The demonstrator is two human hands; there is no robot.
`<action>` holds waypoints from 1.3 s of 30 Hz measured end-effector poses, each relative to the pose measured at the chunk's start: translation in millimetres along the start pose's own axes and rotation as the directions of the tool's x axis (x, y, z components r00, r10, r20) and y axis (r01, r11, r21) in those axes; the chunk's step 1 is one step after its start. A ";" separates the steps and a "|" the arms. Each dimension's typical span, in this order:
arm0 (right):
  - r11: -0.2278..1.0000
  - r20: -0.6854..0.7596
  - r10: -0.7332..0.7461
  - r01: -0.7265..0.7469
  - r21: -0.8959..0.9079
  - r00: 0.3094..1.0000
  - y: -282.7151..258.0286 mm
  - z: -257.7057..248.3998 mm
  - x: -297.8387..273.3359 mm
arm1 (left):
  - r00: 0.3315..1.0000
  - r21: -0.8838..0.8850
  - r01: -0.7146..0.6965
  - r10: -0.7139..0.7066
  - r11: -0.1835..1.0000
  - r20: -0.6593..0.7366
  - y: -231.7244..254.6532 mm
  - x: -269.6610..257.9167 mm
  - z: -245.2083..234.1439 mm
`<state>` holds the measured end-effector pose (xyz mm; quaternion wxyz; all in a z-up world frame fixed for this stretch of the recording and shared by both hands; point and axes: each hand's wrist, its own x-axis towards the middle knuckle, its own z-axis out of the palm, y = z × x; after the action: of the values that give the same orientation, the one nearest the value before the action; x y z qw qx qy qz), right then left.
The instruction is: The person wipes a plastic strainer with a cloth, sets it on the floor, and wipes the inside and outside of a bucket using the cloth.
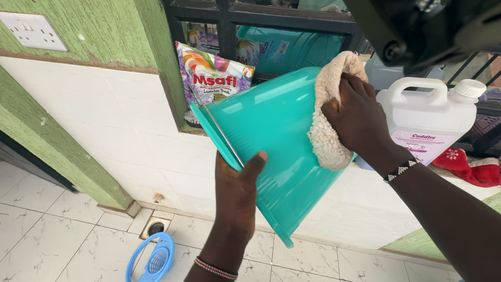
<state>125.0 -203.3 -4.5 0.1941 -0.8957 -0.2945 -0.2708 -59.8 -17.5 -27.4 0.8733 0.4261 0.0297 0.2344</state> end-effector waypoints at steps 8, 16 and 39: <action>0.987 -0.031 0.141 -0.138 0.083 0.990 62.6 6.9 27.7 | 0.974 0.050 0.113 -0.100 0.992 -0.203 1.7 -4.4 33.3; 0.820 0.249 -0.038 -0.113 0.561 0.968 -16.2 -21.0 26.9 | 0.957 0.129 0.089 -0.049 0.988 -0.286 7.4 32.8 66.0; 0.869 0.545 0.053 -0.308 0.388 0.837 -93.8 -29.6 23.5 | 0.938 0.119 0.035 0.009 0.992 -0.347 28.0 44.5 60.2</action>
<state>70.7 -137.9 50.3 0.3399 -0.8870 -0.3027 0.0776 -15.8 -27.4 38.7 0.8279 0.4310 0.2003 0.2978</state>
